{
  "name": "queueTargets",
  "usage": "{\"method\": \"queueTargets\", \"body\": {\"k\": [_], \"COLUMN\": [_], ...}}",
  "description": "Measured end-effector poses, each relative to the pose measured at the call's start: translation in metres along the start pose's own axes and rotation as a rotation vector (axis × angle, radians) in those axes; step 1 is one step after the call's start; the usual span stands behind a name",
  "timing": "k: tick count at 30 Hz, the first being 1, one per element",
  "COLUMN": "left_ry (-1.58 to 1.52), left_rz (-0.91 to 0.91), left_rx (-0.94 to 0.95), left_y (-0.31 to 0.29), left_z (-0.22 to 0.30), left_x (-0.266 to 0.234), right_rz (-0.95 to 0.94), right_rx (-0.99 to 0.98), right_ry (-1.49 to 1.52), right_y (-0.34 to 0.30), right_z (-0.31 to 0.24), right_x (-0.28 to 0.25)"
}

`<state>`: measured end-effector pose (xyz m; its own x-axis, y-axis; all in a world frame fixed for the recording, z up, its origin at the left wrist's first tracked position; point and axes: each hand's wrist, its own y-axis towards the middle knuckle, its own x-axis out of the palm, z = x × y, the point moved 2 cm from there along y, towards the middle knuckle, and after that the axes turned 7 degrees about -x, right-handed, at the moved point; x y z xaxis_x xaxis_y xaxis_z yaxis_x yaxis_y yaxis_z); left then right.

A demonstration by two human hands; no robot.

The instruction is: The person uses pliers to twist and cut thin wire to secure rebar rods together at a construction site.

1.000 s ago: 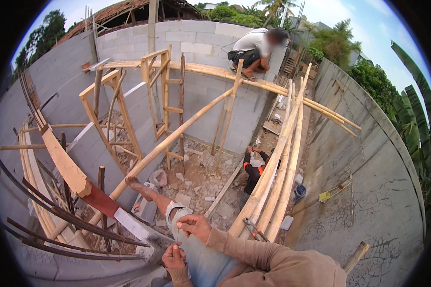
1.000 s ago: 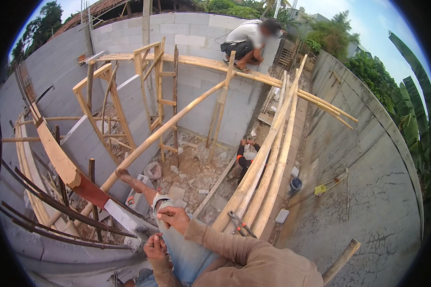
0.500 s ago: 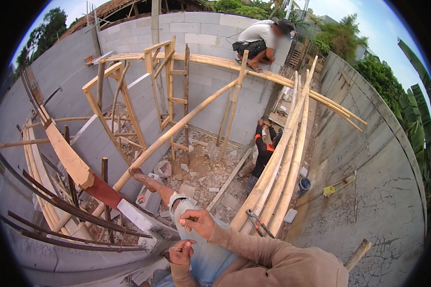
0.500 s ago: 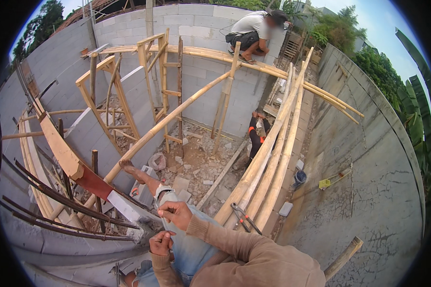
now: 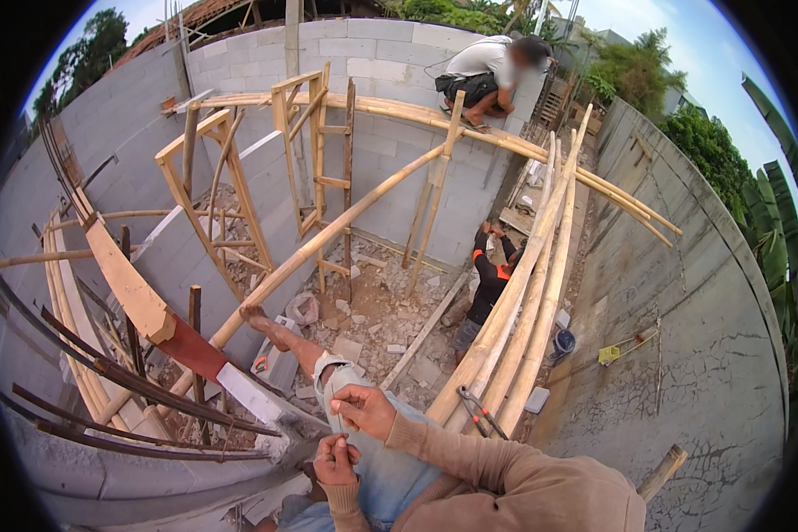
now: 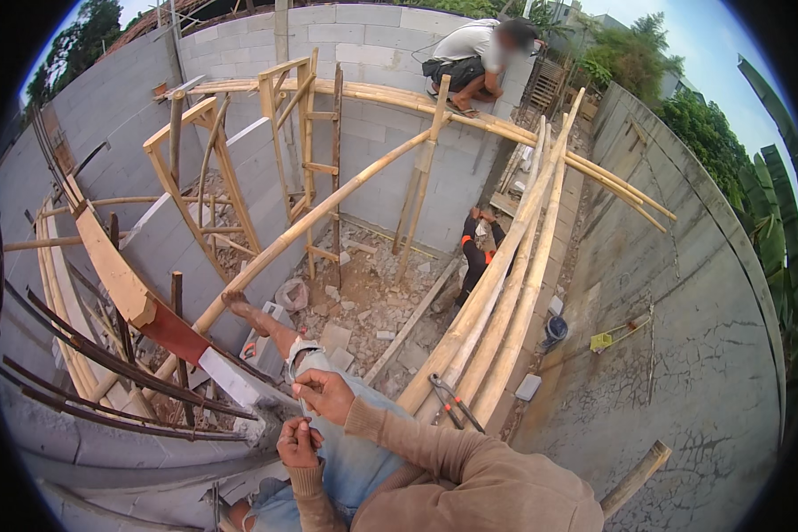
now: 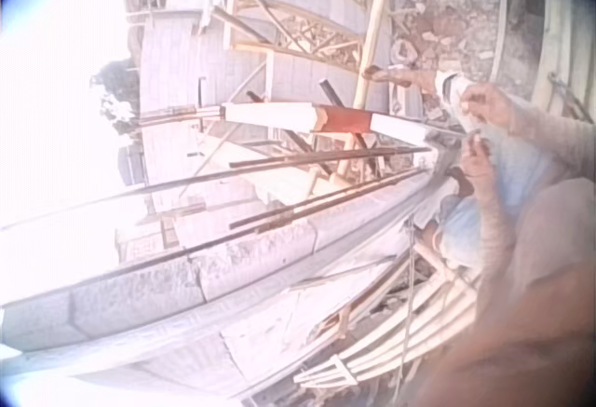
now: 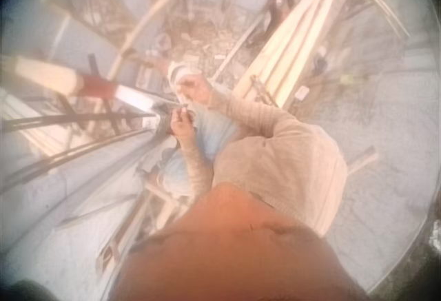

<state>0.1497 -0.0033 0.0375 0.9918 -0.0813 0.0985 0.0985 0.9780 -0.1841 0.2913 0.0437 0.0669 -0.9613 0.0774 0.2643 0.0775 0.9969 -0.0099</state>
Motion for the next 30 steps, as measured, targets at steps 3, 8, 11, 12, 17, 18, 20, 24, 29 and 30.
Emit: {"method": "queueTargets", "body": {"k": [3, 8, 11, 12, 17, 18, 20, 24, 29, 30], "left_ry": [0.038, 0.043, 0.227, 0.204, 0.108, 0.108, 0.115, 0.173, 0.079, 0.077], "left_rz": [-0.013, -0.034, -0.01, -0.019, -0.001, 0.01, 0.043, 0.102, 0.116, 0.12], "left_rx": [-0.029, 0.044, 0.139, 0.101, 0.064, 0.064, 0.064, 0.096, 0.035, 0.039], "left_y": [-0.001, -0.001, -0.001, -0.002, -0.007, -0.007, -0.007, -0.008, -0.009, -0.009], "left_z": [-0.007, -0.006, -0.001, 0.001, 0.011, 0.011, 0.011, 0.011, 0.012, 0.012], "left_x": [-0.004, -0.001, -0.001, -0.001, 0.004, 0.005, 0.004, 0.004, 0.006, 0.006], "right_rz": [-0.026, -0.035, -0.022, -0.015, 0.031, 0.044, 0.049, 0.029, -0.04, -0.056], "right_rx": [0.055, 0.071, 0.072, 0.063, -0.04, -0.067, -0.093, -0.104, -0.005, 0.002], "right_ry": [0.038, 0.076, 0.102, 0.12, 0.185, 0.21, 0.253, 0.263, 0.143, 0.12], "right_y": [-0.002, -0.003, -0.003, -0.003, -0.007, -0.009, -0.01, -0.011, -0.009, -0.008], "right_z": [-0.006, -0.004, -0.005, -0.005, -0.005, -0.003, -0.005, -0.004, -0.009, -0.008], "right_x": [0.003, 0.0, 0.001, 0.001, 0.003, 0.005, 0.009, 0.01, 0.015, 0.015]}}
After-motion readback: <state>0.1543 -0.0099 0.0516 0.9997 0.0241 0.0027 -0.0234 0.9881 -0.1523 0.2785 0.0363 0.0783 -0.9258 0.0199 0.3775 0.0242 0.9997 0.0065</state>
